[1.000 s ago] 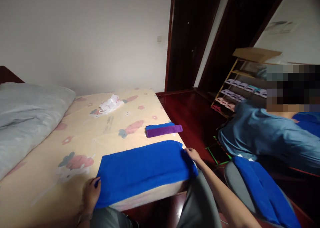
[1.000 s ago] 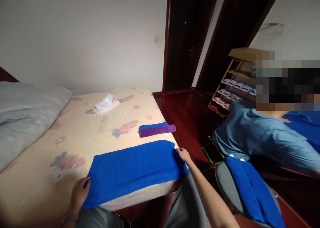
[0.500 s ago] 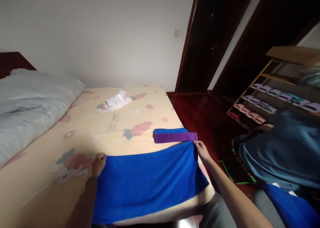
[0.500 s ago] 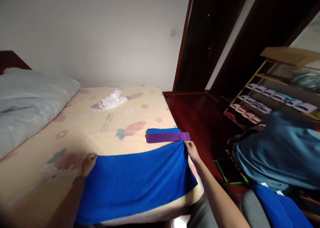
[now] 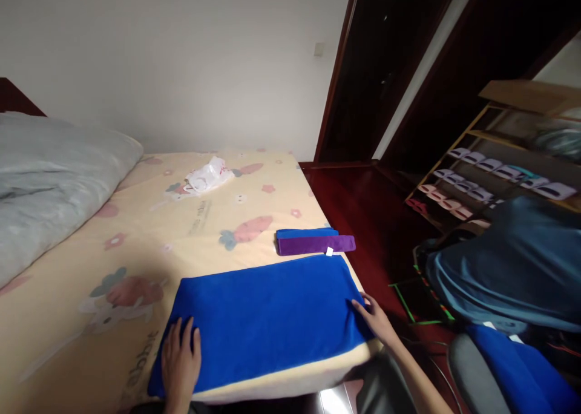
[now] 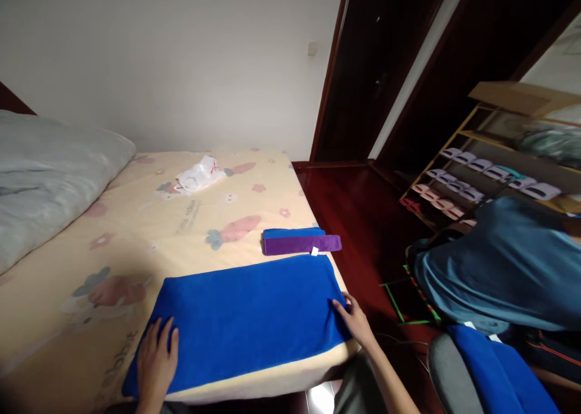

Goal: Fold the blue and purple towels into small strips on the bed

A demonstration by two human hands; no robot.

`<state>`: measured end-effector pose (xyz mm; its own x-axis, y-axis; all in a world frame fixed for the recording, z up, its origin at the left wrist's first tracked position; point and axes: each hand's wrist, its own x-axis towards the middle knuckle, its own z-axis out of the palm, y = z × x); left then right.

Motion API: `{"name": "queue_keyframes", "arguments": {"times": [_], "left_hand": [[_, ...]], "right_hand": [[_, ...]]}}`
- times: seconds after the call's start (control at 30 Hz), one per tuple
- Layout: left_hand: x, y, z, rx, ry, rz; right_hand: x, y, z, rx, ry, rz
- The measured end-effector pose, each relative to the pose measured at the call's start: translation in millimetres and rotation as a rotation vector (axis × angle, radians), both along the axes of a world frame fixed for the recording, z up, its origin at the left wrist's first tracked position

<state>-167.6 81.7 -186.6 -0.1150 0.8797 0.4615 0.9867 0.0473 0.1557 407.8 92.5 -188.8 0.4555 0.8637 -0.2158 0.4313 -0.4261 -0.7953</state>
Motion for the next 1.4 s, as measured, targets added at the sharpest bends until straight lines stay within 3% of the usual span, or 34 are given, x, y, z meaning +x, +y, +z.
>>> {"name": "queue_keyframes", "arguments": {"times": [0.13,0.33,0.47,0.63,0.77,0.9,1.0,1.1,1.2,1.3,1.4], "left_hand": [[37,-47,-5.8,-0.084,0.041,-0.096],[106,-72,11.9,-0.204,0.219,-0.513],[151,-86,13.9,-0.205,0.274,-0.624],[228,-72,22.8,-0.274,0.175,-0.774],[327,-49,26.1,-0.376,0.072,-1.013],[434,-31,15.9,-0.519,0.044,-0.988],[483,-22,10.5,-0.582,0.078,-0.984],[489,-24,14.7,-0.605,0.052,-1.067],[458,-34,25.6,-0.564,-0.109,-1.043],[396,-44,38.1,-0.450,-0.309,-0.845],[311,-52,52.1,-0.360,-0.544,-0.618]], "right_hand": [[5,-34,-0.9,-0.053,-0.001,0.055],[16,-57,-8.1,-0.145,-0.129,0.032],[22,-54,-11.9,-0.154,-0.134,0.024],[21,4,7.9,-0.092,-0.051,0.005],[21,72,18.3,-0.069,-0.030,-0.001],[20,119,16.0,-0.047,-0.059,-0.009],[19,133,16.9,-0.029,-0.078,-0.004],[19,138,25.7,-0.018,-0.089,0.006],[15,141,41.8,-0.009,-0.072,0.052],[-4,148,63.7,0.014,-0.029,0.152],[-54,160,88.6,0.124,0.073,0.334]]}}
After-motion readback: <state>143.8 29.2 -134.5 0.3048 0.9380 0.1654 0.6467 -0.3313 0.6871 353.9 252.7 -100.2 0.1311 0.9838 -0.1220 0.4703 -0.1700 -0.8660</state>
